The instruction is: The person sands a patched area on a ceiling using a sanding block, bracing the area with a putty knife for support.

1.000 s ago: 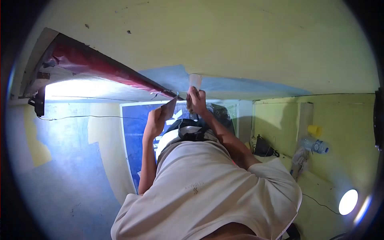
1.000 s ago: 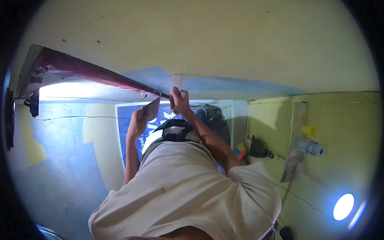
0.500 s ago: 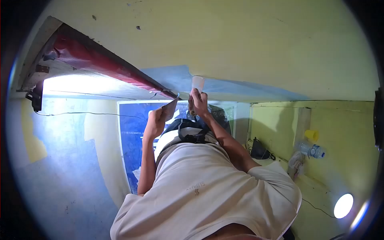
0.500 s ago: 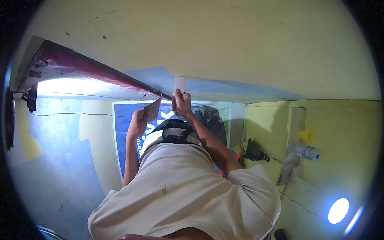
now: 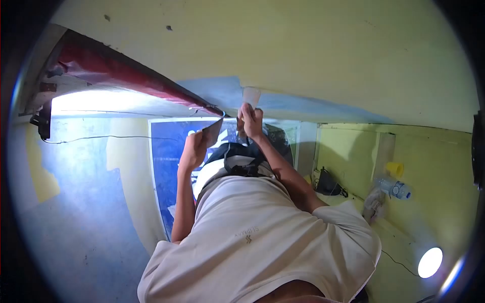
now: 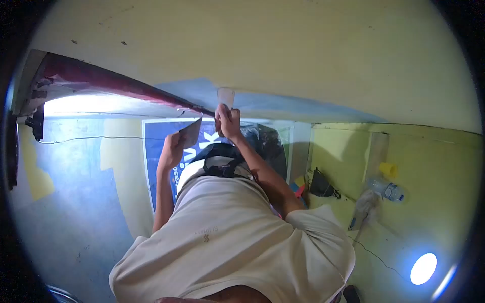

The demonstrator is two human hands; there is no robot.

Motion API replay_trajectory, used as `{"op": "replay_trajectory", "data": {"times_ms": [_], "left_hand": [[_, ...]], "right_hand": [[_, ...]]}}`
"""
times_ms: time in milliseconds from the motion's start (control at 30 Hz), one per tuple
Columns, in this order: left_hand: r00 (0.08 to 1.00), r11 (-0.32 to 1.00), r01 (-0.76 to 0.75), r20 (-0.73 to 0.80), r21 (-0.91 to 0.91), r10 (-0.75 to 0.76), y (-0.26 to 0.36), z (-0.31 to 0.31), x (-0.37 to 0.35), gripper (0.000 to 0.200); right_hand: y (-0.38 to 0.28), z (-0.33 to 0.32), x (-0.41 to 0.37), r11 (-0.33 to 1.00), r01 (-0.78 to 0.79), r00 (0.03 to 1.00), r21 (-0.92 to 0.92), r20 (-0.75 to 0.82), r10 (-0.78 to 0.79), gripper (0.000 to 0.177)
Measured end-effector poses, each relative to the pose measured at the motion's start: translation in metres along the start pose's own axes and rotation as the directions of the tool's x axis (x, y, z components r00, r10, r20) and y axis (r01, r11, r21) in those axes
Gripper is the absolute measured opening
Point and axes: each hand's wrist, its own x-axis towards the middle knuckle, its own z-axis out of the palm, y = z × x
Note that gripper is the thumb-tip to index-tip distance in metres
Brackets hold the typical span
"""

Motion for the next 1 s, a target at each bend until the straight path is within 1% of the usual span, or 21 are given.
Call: {"op": "replay_trajectory", "data": {"times_ms": [33, 67, 133, 233, 267, 300, 333, 433, 533, 567, 667, 700, 800, 833, 900, 967, 1000], "left_hand": [[0.996, 0.989, -0.072, -0.069, -0.129, 0.064, -0.002, 0.006, 0.0, 0.028], [0.998, 0.994, -0.043, -0.045, -0.096, 0.039, -0.003, 0.004, -0.002, 0.027], [0.996, 0.993, -0.062, -0.066, -0.104, 0.056, 0.006, 0.004, -0.004, 0.027], [0.995, 0.996, -0.083, -0.053, 0.045, 0.085, 0.015, -0.001, -0.005, 0.028], [1.0, 1.0, 0.02, 0.003, -0.023, -0.019, 0.011, -0.002, -0.005, 0.024], [0.999, 0.999, 0.032, 0.002, -0.023, -0.032, 0.013, -0.001, -0.007, 0.024], [0.999, 0.999, 0.038, -0.004, -0.02, -0.038, 0.015, -0.003, -0.005, 0.023], [1.0, 1.0, -0.019, -0.009, -0.007, 0.019, 0.01, -0.003, -0.004, 0.021], [0.999, 0.99, -0.017, -0.032, -0.14, 0.013, 0.022, -0.001, -0.009, 0.029], [0.999, 0.995, -0.039, -0.022, -0.095, 0.037, 0.017, -0.002, -0.008, 0.026], [0.999, 0.997, -0.033, -0.022, -0.066, 0.031, 0.013, -0.004, -0.009, 0.023], [1.0, 0.996, -0.014, -0.023, -0.087, 0.012, 0.015, -0.003, -0.008, 0.022], [0.999, 0.999, 0.042, 0.027, -0.002, -0.042, 0.009, -0.008, -0.008, 0.022], [0.999, 0.999, 0.03, 0.025, -0.023, -0.03, 0.013, -0.008, -0.009, 0.022], [1.0, 0.998, 0.0, 0.007, -0.066, 0.0, 0.023, -0.007, -0.01, 0.023], [1.0, 0.999, 0.018, -0.006, -0.028, -0.018, 0.02, -0.003, -0.01, 0.023], [1.0, 1.0, 0.019, -0.013, -0.005, -0.019, 0.019, -0.004, -0.008, 0.022]], "right_hand": [[0.0, 0.0, -0.001, 0.999, 0.053, 0.999, -0.005, 0.014, -0.053, 0.047], [0.005, -0.002, -0.003, 0.997, -0.079, 0.996, 0.011, -0.035, 0.079, 0.049], [0.007, -0.005, -0.006, 0.99, -0.134, 0.991, -0.042, -0.022, 0.133, 0.051], [0.003, 0.003, -0.002, 0.999, 0.016, 1.0, -0.033, 0.0, -0.016, 0.045], [0.0, 0.001, -0.004, 0.999, -0.035, 0.998, 0.013, 0.043, 0.034, 0.047], [0.002, 0.002, -0.005, 0.998, -0.068, 0.998, 0.011, 0.011, 0.067, 0.048], [0.003, 0.003, -0.003, 0.996, -0.092, 0.996, 0.01, -0.018, 0.092, 0.05], [-0.009, 0.011, -0.009, 0.987, -0.16, 0.985, 0.028, -0.056, 0.161, 0.05], [-0.005, 0.01, -0.002, 0.996, -0.029, 1.0, 0.08, 0.014, 0.028, 0.05], [-0.006, 0.011, -0.004, 0.997, -0.017, 1.0, 0.077, 0.008, 0.017, 0.05], [-0.009, 0.015, -0.006, 0.997, 0.029, 1.0, 0.065, 0.002, -0.03, 0.051], [-0.006, 0.013, -0.003, 0.998, 0.011, 1.0, 0.056, 0.007, -0.012, 0.052], [-0.003, 0.006, -0.005, 0.998, -0.054, 0.999, 0.03, 0.002, 0.054, 0.053], [-0.007, 0.005, -0.007, 0.993, -0.116, 0.993, 0.02, 0.003, 0.116, 0.053], [-0.016, 0.016, -0.003, 0.999, -0.01, 1.0, 0.046, -0.011, 0.011, 0.053], [-0.008, 0.019, -0.002, 0.995, 0.085, 0.996, 0.052, -0.041, -0.083, 0.051], [-0.004, 0.014, -0.005, 0.998, -0.006, 0.999, 0.057, -0.031, 0.008, 0.05]]}}
